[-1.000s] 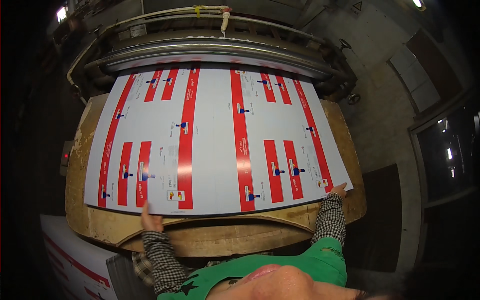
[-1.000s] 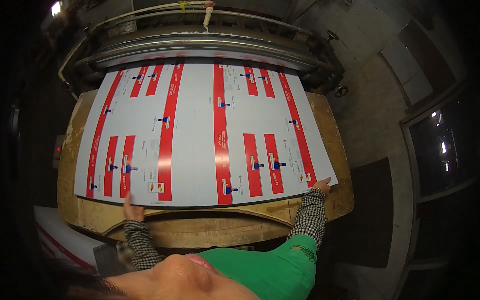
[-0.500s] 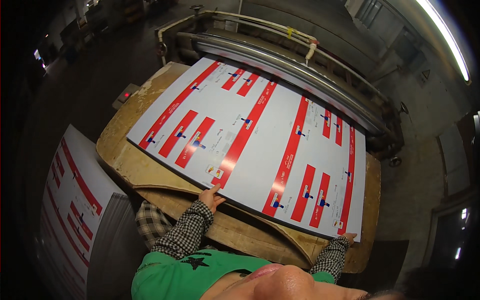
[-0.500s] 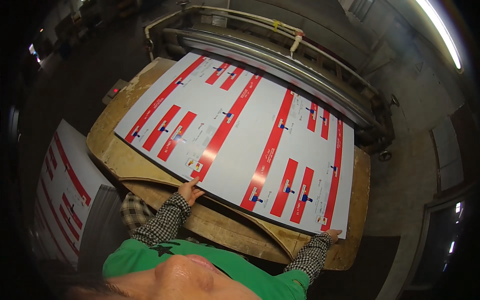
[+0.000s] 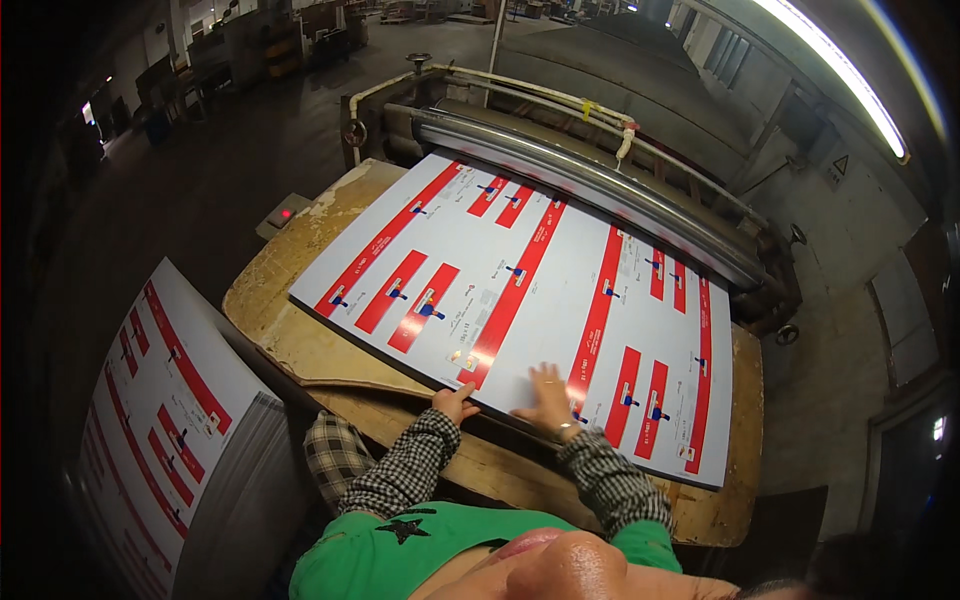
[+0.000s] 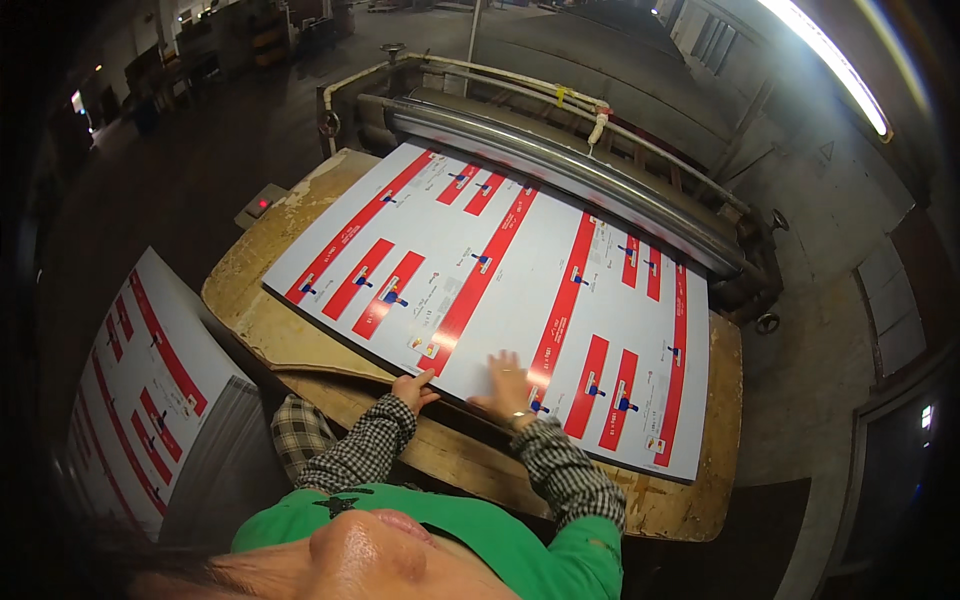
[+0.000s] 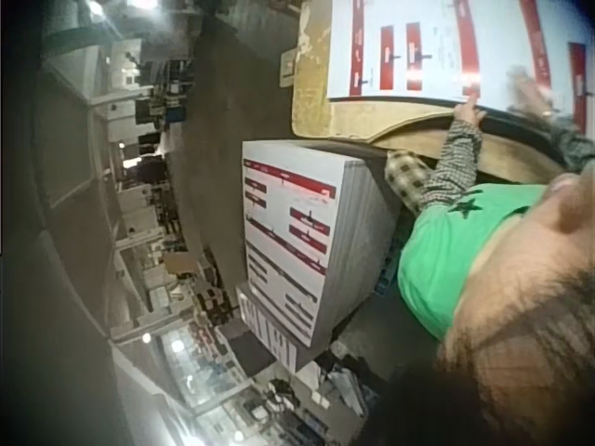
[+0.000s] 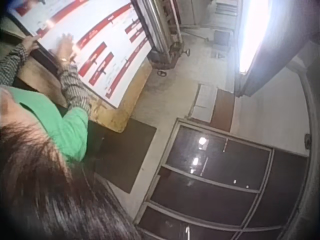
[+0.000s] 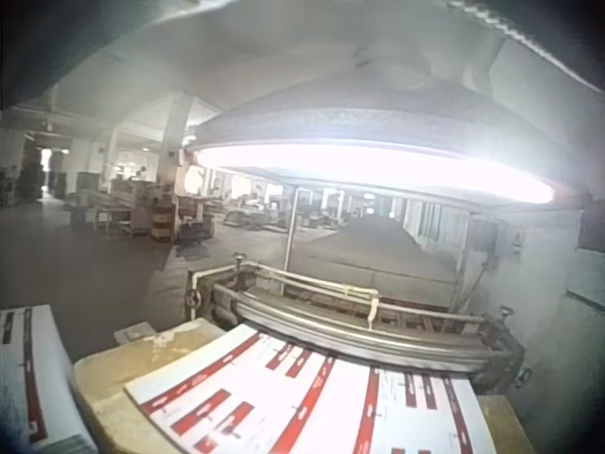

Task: The person repeatedly picks up large printed sheets from a conveyor belt and stacks them on a wooden pallet. The sheets feature red and white graphics. The person handles the sheets by hand, aligning them as they build a stack.

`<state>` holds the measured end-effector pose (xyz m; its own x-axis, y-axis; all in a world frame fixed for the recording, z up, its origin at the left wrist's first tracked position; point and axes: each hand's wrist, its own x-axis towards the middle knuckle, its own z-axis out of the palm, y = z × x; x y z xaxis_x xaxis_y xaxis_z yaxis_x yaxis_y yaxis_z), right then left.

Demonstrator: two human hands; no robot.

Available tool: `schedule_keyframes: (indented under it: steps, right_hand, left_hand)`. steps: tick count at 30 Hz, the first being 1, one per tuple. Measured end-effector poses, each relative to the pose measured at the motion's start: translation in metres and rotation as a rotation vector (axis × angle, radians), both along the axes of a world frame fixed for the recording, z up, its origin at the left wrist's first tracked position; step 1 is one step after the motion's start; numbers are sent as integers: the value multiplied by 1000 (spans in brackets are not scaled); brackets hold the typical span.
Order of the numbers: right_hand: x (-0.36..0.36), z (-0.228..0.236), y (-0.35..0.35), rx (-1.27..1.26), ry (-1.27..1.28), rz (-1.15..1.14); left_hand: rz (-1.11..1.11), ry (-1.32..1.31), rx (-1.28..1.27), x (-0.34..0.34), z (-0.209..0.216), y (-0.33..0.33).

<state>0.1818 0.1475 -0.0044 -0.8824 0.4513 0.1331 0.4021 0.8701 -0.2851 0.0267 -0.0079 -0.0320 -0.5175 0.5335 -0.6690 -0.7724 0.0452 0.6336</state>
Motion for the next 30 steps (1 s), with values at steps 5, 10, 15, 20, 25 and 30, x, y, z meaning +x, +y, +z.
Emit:
schedule_keyframes:
  steps: [5,10,15,20,25,30]
  right_hand:
    - [-15,16,-22,-14,-205,163]
    - [-13,22,-1,-92,-260,388]
    - [-11,12,9,-203,-274,332]
    - [-14,14,11,-196,-207,394]
    - [-15,50,12,-257,-158,250]
    - [-5,77,1,-271,190,196]
  left_hand:
    - [-33,17,46,-4,-3,-4]
    - [-18,-91,164,-9,-7,-19]
    - [-66,-57,181,-11,-9,-20]
    - [-118,-12,108,-9,-9,-14]
    - [-16,-30,-152,-7,-5,-2]
    - [-114,67,-398,-10,-7,-4]
